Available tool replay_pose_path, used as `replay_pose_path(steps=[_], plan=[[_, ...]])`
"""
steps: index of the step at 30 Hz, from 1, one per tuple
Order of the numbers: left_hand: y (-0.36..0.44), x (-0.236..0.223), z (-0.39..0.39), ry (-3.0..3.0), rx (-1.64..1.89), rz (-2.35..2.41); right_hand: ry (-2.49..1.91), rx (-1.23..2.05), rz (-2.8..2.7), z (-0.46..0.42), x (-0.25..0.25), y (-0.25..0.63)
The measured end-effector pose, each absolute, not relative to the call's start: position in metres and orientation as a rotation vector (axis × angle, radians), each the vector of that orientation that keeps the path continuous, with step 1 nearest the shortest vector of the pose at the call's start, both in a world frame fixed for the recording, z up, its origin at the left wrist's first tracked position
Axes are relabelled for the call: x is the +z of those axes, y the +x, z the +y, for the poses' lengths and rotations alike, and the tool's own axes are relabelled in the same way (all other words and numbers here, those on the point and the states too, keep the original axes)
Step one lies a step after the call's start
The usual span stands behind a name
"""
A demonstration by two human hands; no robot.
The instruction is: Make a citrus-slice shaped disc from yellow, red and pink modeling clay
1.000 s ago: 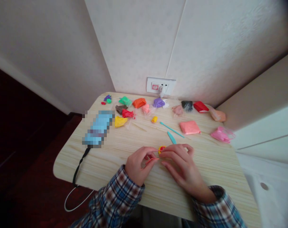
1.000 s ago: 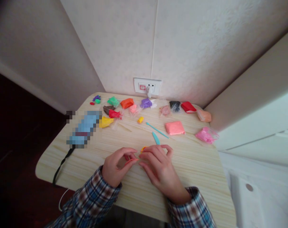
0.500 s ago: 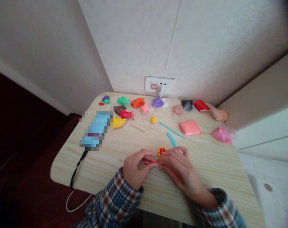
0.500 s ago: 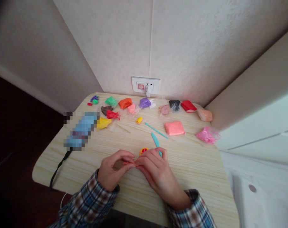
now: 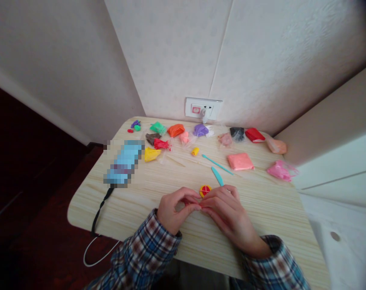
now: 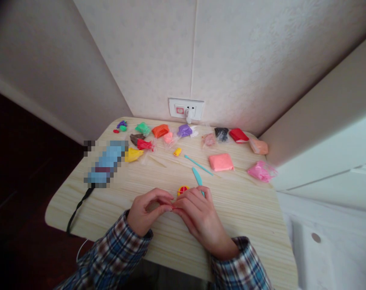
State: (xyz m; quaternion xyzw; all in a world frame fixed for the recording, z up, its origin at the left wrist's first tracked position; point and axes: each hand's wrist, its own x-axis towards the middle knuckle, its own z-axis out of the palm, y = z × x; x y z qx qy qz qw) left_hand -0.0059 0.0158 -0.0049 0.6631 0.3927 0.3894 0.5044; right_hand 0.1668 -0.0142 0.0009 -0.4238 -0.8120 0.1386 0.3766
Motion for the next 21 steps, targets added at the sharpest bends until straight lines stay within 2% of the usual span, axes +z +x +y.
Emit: replay_pose_path(steps=[21], plan=[[-0.0046,-0.004,0.0152,1.88,0.905,1.001,-1.125,0.411,-2.072,-0.0138,0.0002,0.1694]])
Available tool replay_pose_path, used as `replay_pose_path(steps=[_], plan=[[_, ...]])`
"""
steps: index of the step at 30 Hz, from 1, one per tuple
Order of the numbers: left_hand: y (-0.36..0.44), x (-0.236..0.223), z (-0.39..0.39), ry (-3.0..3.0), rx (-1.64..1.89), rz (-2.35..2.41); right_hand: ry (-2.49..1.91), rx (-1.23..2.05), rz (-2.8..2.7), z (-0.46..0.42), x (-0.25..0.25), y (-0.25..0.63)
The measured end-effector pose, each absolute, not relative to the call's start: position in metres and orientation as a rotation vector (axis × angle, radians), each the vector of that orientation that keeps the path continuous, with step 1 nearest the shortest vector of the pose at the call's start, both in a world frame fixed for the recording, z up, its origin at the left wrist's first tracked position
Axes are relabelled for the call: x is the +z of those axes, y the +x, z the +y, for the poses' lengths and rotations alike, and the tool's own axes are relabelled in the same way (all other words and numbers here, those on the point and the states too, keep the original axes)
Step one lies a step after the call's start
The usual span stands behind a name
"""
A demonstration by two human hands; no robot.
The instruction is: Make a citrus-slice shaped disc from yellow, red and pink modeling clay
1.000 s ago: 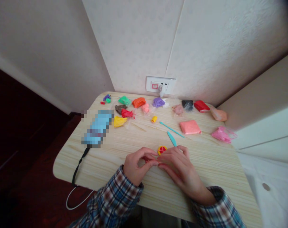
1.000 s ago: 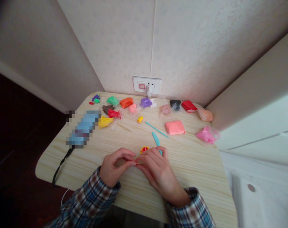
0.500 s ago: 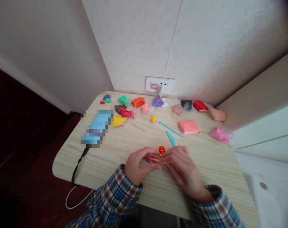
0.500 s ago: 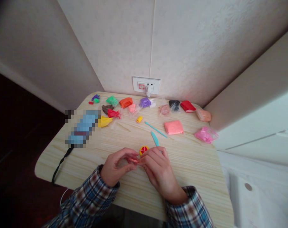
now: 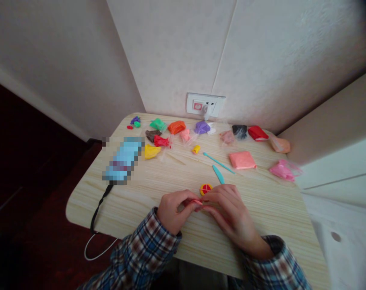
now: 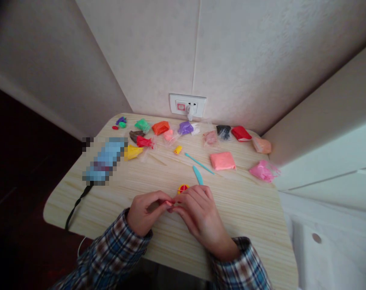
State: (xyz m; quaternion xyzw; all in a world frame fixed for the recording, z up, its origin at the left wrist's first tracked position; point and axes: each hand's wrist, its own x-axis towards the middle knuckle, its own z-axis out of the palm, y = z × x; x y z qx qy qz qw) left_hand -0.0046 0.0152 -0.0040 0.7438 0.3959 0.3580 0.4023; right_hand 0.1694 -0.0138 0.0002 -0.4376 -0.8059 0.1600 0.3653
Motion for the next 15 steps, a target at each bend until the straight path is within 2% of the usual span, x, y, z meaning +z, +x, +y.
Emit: replay_pose_path(steps=[9,15], plan=[[-0.0071,-0.0059,0.0135,1.749,0.881,0.996,-1.193,0.298,-2.02,-0.0168,-0.0017,0.1729],[-0.0102,-0.0026,0.0191,1.684,1.087,0.978,-1.216,0.259,-1.991,-0.0167,-0.0006,0.1744]])
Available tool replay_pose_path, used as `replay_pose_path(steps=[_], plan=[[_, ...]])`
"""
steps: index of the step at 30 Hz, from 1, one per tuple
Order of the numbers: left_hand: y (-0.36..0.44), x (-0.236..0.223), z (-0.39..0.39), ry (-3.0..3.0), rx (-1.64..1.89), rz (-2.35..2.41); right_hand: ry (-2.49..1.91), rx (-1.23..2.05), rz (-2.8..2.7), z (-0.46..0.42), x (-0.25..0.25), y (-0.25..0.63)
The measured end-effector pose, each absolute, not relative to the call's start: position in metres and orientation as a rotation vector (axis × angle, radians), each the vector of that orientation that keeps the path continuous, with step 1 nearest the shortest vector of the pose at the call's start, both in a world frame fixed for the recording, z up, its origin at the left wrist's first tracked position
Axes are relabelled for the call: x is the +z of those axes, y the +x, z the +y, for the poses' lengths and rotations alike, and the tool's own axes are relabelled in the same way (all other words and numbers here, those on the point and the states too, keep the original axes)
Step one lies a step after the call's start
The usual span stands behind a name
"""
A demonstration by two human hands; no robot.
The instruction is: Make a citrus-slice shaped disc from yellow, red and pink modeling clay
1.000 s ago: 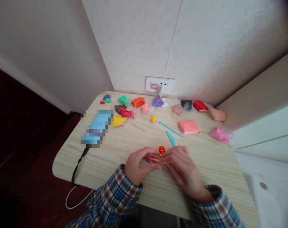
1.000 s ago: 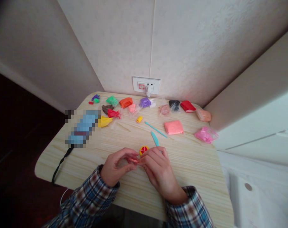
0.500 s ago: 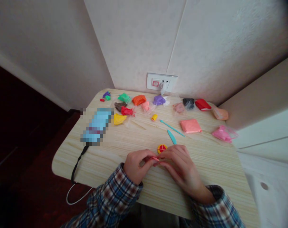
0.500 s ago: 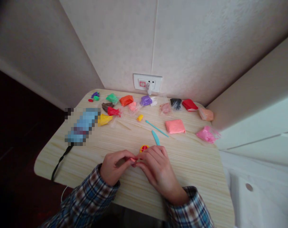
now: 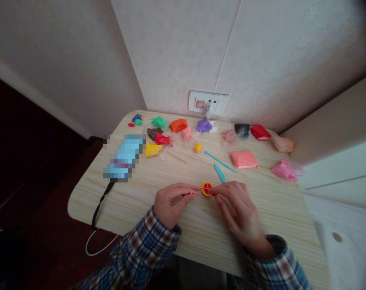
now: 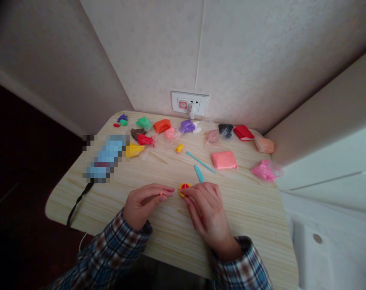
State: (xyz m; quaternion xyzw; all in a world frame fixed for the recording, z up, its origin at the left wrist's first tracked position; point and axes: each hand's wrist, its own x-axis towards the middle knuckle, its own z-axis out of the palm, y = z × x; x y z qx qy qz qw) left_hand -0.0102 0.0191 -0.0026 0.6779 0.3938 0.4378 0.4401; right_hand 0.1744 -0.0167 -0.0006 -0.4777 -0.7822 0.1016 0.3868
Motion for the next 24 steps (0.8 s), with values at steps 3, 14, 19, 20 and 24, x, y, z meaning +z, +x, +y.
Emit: replay_pose_path(steps=[3,14,19,20,24], plan=[[-0.0117,-0.0014,0.0212,1.62,1.104,0.972,-1.232,0.258,-1.989,-0.0166,-0.0002,0.1752],[-0.0053,-0.0037,0.0148,1.856,0.991,0.916,-1.202,0.306,-2.017,-0.0168,-0.0014,0.1729],[-0.0062,-0.0046,0.0136,2.001,0.959,0.917,-1.171,0.348,-2.044,-0.0177,0.0002,0.173],[-0.0064,-0.0047,0.0132,2.039,0.96,0.915,-1.154,0.364,-2.063,-0.018,0.0006,0.1726],[-0.0069,-0.0049,0.0124,2.125,0.995,0.934,-1.09,0.399,-2.121,-0.0199,0.0011,0.1707]])
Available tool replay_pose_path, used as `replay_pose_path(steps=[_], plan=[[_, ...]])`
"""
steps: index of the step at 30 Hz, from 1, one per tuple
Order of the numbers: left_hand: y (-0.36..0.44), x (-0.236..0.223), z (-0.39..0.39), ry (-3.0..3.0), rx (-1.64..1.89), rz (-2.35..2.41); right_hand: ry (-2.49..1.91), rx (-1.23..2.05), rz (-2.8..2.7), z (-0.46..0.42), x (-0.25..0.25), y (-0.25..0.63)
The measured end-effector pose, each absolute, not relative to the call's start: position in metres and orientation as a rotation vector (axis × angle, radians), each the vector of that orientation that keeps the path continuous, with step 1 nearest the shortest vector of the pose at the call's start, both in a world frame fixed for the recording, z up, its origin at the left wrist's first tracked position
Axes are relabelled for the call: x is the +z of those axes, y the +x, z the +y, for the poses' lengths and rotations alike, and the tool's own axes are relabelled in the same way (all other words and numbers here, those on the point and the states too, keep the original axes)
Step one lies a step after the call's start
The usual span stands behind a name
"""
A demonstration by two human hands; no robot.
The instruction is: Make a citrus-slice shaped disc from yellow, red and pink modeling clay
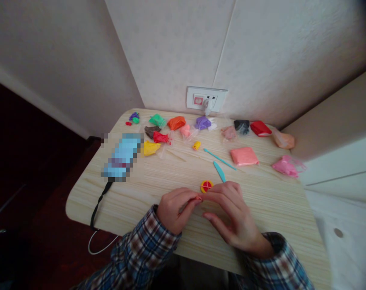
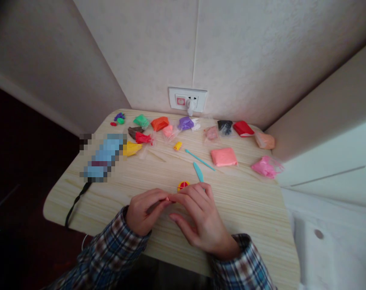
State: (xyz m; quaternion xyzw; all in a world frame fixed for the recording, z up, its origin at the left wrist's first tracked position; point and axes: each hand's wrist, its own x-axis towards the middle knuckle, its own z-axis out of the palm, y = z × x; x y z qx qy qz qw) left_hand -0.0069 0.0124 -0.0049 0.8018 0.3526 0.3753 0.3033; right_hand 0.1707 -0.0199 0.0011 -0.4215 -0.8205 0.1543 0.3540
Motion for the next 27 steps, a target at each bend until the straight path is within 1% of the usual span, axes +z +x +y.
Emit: replay_pose_path(steps=[5,12,27], plan=[[-0.007,-0.007,0.012,2.241,1.013,0.903,-1.085,0.372,-2.109,-0.021,0.002,0.169],[-0.007,-0.009,0.011,2.315,0.911,0.832,-1.092,0.316,-2.041,-0.02,0.006,0.166],[-0.007,0.0,0.014,1.845,0.935,0.773,-1.044,0.31,-2.04,-0.021,0.003,0.169]])
